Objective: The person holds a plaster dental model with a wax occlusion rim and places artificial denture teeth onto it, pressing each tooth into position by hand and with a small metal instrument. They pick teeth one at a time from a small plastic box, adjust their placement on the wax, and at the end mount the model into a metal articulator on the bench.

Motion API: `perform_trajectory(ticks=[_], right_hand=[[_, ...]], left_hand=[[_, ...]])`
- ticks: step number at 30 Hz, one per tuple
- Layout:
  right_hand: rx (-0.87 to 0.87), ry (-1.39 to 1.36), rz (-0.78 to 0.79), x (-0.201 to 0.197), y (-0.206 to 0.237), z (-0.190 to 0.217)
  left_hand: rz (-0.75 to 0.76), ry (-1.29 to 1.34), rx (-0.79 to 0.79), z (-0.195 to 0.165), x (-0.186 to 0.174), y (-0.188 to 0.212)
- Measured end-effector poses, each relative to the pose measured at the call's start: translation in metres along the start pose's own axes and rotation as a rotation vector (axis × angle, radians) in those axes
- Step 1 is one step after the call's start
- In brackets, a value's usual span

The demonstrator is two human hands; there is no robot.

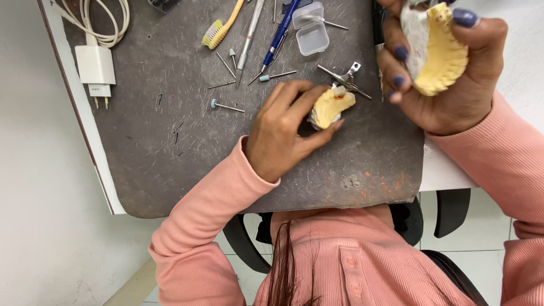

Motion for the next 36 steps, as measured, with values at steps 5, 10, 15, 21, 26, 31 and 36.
perform_trajectory(ticks=[5, 10, 15, 21, 26, 31, 36], right_hand=[[0.029, 0.225, 0.014, 0.002, 0.001, -0.005], [0.03, 0.278, -0.03, 0.005, 0.003, -0.004], [-0.028, 0.335, -0.024, 0.011, 0.004, 0.001], [-0.111, 0.254, 0.011, 0.01, 0.007, 0.002], [-0.135, 0.377, -0.071, 0.001, 0.012, 0.0], [-0.163, 0.311, -0.06, 0.003, 0.018, -0.005], [-0.276, 0.5, 0.068, 0.023, 0.012, -0.004]], left_hand=[[-0.068, 0.265, -0.221, 0.015, -0.014, 0.001], [-0.145, 0.844, -0.332, 0.025, -0.012, 0.002], [-0.2, 1.057, -0.281, 0.03, -0.016, 0.006], [-0.241, 1.087, -0.27, 0.04, -0.014, 0.008], [-0.289, 1.06, -0.265, 0.043, -0.018, 0.012], [-0.425, 1.015, -0.231, 0.045, -0.027, 0.017], [-0.549, 0.988, -0.193, 0.046, -0.034, 0.022]])
Point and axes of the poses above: each hand's wrist, its own y-axis away from the middle knuckle, its own x-axis out of the palm, z = x × y, the point moved 6 cm from there along -y, towards the middle knuckle, and after that the axes turned 10 degrees about y, right-handed, at the moved point
